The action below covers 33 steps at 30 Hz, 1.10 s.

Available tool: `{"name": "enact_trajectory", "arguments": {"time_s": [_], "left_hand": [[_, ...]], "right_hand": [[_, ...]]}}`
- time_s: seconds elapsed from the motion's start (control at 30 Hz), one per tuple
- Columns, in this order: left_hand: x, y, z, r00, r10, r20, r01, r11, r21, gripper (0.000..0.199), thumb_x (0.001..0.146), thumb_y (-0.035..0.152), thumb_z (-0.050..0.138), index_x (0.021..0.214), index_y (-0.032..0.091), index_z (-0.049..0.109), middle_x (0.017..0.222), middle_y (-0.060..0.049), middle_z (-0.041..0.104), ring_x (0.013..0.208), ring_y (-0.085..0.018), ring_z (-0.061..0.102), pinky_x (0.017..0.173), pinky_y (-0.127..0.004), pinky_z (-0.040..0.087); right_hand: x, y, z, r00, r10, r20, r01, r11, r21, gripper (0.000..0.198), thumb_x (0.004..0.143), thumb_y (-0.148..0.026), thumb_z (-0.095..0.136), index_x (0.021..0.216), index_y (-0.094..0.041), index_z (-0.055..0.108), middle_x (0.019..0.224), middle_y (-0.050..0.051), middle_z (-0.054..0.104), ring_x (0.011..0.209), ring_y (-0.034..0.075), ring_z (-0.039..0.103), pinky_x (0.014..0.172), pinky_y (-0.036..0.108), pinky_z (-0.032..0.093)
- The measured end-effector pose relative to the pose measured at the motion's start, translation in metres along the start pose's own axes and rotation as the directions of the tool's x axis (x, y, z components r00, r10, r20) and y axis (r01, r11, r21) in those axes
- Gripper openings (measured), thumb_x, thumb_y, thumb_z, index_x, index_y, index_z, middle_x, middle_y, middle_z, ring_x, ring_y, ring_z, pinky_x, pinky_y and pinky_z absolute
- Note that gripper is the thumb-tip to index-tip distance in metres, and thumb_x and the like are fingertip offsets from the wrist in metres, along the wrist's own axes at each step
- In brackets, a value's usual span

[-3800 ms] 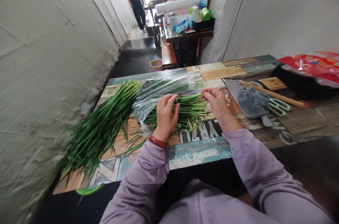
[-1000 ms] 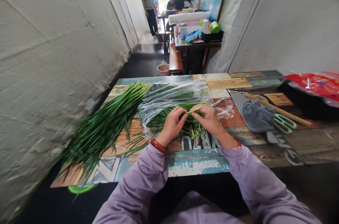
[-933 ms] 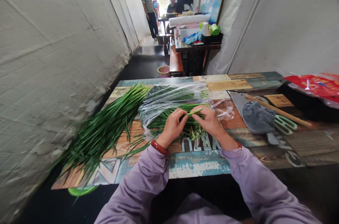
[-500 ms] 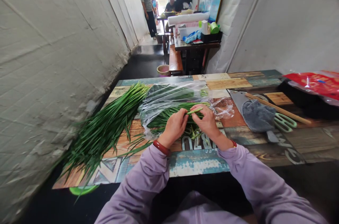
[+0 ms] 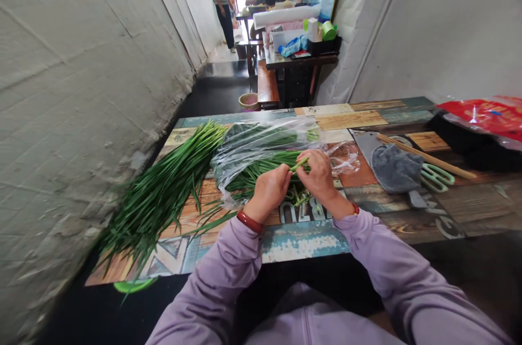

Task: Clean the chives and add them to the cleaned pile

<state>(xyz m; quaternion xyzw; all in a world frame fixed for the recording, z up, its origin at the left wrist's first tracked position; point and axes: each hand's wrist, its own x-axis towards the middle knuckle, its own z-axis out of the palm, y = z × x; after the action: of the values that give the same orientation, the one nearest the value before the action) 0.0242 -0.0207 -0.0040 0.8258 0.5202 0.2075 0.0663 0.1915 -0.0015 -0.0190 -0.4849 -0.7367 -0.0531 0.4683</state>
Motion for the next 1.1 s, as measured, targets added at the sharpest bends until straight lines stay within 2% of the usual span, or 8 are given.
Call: {"name": "enact_trajectory", "arguments": {"time_s": [0.1, 0.23, 0.3, 0.43, 0.57, 0.7, 0.87, 1.1], "left_hand": [[0.0, -0.002, -0.003, 1.0, -0.012, 0.001, 0.012, 1.0, 0.018, 0.026, 0.102, 0.034, 0.036, 0.088, 0.022, 0.053, 0.078, -0.005, 0.067, 0.07, -0.019, 0.061, 0.06, -0.028, 0.029], [0.001, -0.009, -0.007, 0.997, -0.082, -0.011, 0.082, 0.994, 0.078, 0.024, 0.102, 0.034, 0.038, 0.089, 0.022, 0.054, 0.078, -0.005, 0.068, 0.068, -0.019, 0.062, 0.058, -0.028, 0.028], [0.002, -0.011, -0.008, 0.995, -0.102, -0.014, 0.103, 0.989, 0.104, 0.024, 0.102, 0.034, 0.038, 0.089, 0.022, 0.055, 0.078, -0.005, 0.069, 0.068, -0.018, 0.063, 0.057, -0.027, 0.028], [0.002, -0.012, -0.006, 0.995, -0.104, -0.001, 0.103, 0.988, 0.118, 0.023, 0.101, 0.034, 0.039, 0.093, 0.022, 0.057, 0.082, -0.006, 0.071, 0.071, -0.019, 0.065, 0.058, -0.027, 0.029], [0.002, -0.012, -0.004, 0.997, -0.073, 0.014, 0.071, 0.991, 0.109, 0.025, 0.102, 0.034, 0.038, 0.095, 0.021, 0.058, 0.085, -0.008, 0.072, 0.072, -0.02, 0.065, 0.059, -0.028, 0.031], [0.001, -0.011, -0.005, 1.0, -0.007, 0.019, 0.005, 0.993, 0.116, 0.026, 0.102, 0.033, 0.037, 0.095, 0.021, 0.059, 0.087, -0.008, 0.072, 0.075, -0.02, 0.066, 0.061, -0.028, 0.033], [0.0, -0.013, -0.006, 1.0, 0.013, 0.02, -0.014, 0.996, 0.087, 0.023, 0.102, 0.032, 0.04, 0.094, 0.021, 0.059, 0.084, -0.006, 0.072, 0.074, -0.02, 0.066, 0.061, -0.028, 0.033], [0.0, -0.012, -0.009, 1.0, 0.029, 0.0, -0.029, 0.995, 0.1, 0.027, 0.103, 0.033, 0.037, 0.093, 0.02, 0.059, 0.083, -0.005, 0.071, 0.075, -0.019, 0.066, 0.062, -0.029, 0.034]], "right_hand": [[0.005, 0.014, -0.006, 0.997, 0.04, -0.069, -0.04, 0.999, 0.001, 0.014, 0.08, -0.01, 0.056, 0.079, -0.023, 0.059, 0.089, 0.006, 0.071, 0.089, 0.024, 0.064, 0.086, 0.041, 0.047], [0.009, 0.021, -0.014, 0.975, 0.146, -0.167, -0.122, 0.982, 0.145, 0.013, 0.085, -0.014, 0.055, 0.077, -0.024, 0.058, 0.084, 0.005, 0.069, 0.085, 0.022, 0.064, 0.083, 0.04, 0.05], [0.009, 0.016, -0.017, 0.984, 0.107, -0.143, -0.081, 0.981, 0.178, 0.015, 0.087, -0.018, 0.055, 0.074, -0.024, 0.057, 0.082, 0.005, 0.068, 0.083, 0.022, 0.063, 0.081, 0.039, 0.05], [0.004, -0.002, -0.017, 0.997, -0.082, 0.002, 0.081, 0.988, 0.128, 0.018, 0.088, -0.02, 0.06, 0.07, -0.024, 0.059, 0.091, 0.004, 0.07, 0.091, 0.021, 0.063, 0.088, 0.042, 0.048], [0.001, -0.012, -0.014, 0.978, -0.199, 0.068, 0.192, 0.977, 0.096, 0.014, 0.087, -0.016, 0.06, 0.091, -0.026, 0.069, 0.11, 0.006, 0.069, 0.108, 0.023, 0.06, 0.096, 0.042, 0.046], [0.003, -0.004, -0.014, 0.975, -0.179, 0.132, 0.175, 0.984, 0.039, 0.021, 0.091, -0.023, 0.062, 0.11, -0.027, 0.069, 0.115, 0.006, 0.07, 0.112, 0.024, 0.059, 0.098, 0.043, 0.043], [0.003, 0.008, -0.017, 0.972, -0.16, 0.175, 0.157, 0.987, 0.032, 0.012, 0.093, -0.034, 0.062, 0.095, -0.027, 0.071, 0.093, 0.004, 0.073, 0.093, 0.022, 0.061, 0.087, 0.04, 0.042], [0.001, 0.003, -0.005, 0.986, -0.113, 0.121, 0.088, 0.977, 0.192, 0.018, 0.097, -0.03, 0.055, 0.087, -0.024, 0.067, 0.085, 0.003, 0.071, 0.087, 0.02, 0.06, 0.083, 0.037, 0.045]]}}
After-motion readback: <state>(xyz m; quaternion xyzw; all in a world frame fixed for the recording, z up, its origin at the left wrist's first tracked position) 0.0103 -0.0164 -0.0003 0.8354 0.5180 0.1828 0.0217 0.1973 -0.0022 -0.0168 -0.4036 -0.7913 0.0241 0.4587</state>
